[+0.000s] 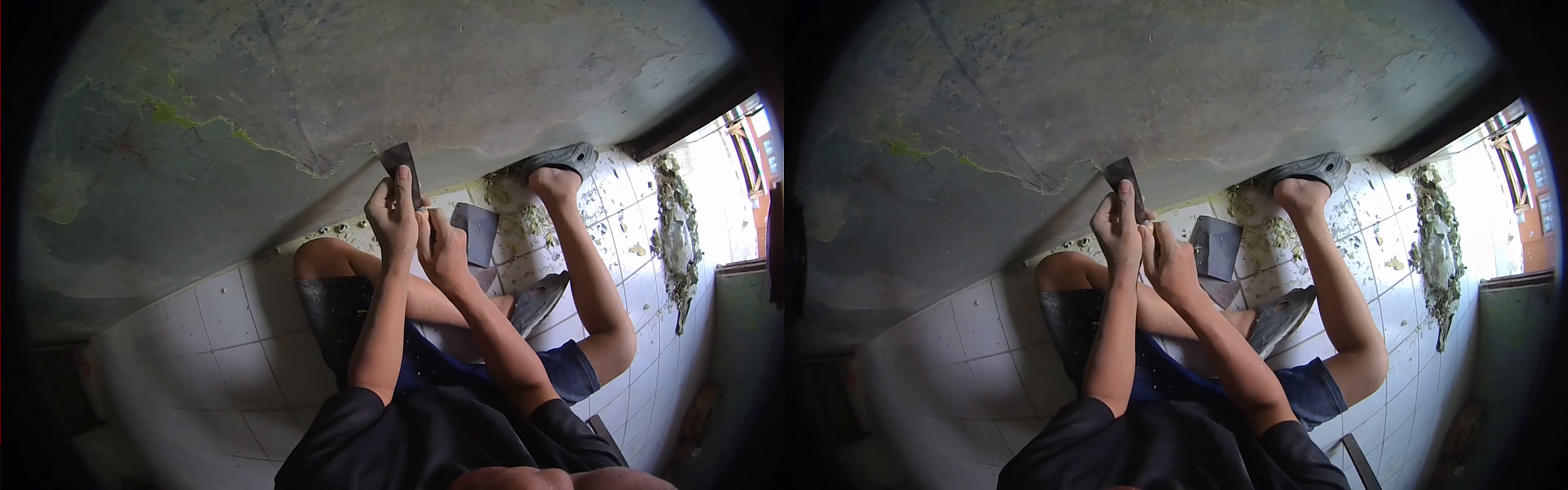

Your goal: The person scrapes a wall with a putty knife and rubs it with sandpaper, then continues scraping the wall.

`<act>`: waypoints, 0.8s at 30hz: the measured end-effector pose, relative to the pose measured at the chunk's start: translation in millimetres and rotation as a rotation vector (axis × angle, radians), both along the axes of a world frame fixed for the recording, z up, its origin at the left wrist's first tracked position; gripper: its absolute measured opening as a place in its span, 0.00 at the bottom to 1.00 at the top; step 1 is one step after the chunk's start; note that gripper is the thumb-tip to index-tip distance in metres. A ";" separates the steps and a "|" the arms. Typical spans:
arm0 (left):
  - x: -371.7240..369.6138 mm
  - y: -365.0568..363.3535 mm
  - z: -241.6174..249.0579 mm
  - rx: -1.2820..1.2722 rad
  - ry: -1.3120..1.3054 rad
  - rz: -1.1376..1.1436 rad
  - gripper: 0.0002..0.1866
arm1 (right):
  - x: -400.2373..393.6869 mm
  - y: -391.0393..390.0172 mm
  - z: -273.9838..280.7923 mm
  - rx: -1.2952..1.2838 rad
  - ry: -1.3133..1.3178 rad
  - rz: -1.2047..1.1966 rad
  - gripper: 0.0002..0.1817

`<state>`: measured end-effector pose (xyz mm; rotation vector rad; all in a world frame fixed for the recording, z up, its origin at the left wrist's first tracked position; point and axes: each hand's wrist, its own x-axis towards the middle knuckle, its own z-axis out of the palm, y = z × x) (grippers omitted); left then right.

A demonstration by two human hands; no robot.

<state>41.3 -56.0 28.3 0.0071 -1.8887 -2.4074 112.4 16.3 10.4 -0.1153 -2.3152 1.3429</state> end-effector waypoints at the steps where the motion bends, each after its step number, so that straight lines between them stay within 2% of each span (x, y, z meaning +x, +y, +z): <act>1: -1.3 0.6 -2.4 -0.008 0.032 -0.004 0.24 | -0.1 1.5 -3.0 0.007 0.029 0.006 0.07; 3: -7.1 0.4 4.6 -0.028 0.038 0.018 0.23 | -14.4 2.6 -0.8 0.019 0.089 0.020 0.07; 7: -3.5 2.2 2.7 0.027 -0.009 0.058 0.25 | -7.3 -0.1 2.8 0.036 0.008 0.009 0.07; 9: -3.0 2.7 -2.2 0.033 0.046 0.024 0.25 | -6.8 -1.8 -0.7 0.005 0.138 -0.009 0.10; 10: -1.8 2.5 1.7 -0.051 0.047 0.061 0.26 | -16.1 -2.8 -1.1 -0.026 0.145 -0.002 0.10; 11: -9.0 -0.2 2.7 -0.003 0.090 0.134 0.25 | -25.1 -2.9 -4.7 -0.027 0.150 -0.004 0.10; 13: -9.1 -9.5 54.5 0.124 0.097 0.204 0.24 | -33.5 -14.6 22.8 0.045 0.151 0.080 0.11; 15: -7.9 -22.7 60.4 0.059 0.118 0.188 0.23 | -31.3 -20.8 34.6 0.048 0.151 0.097 0.12; 19: -3.3 -20.4 14.8 0.047 0.031 -0.027 0.24 | -2.5 -9.5 1.3 -0.024 0.059 0.085 0.12; 21: -0.8 -14.0 -2.9 -0.203 -0.021 -0.143 0.25 | 12.9 0.2 -14.9 -0.300 -0.193 0.082 0.13; 22: 1.1 -9.5 -2.4 -0.218 0.005 -0.216 0.26 | 22.4 4.7 -16.2 -0.400 -0.250 0.069 0.14; 24: 0.4 -3.9 -11.7 -0.314 0.040 -0.271 0.26 | 36.7 9.3 -10.7 -0.430 -0.244 0.001 0.15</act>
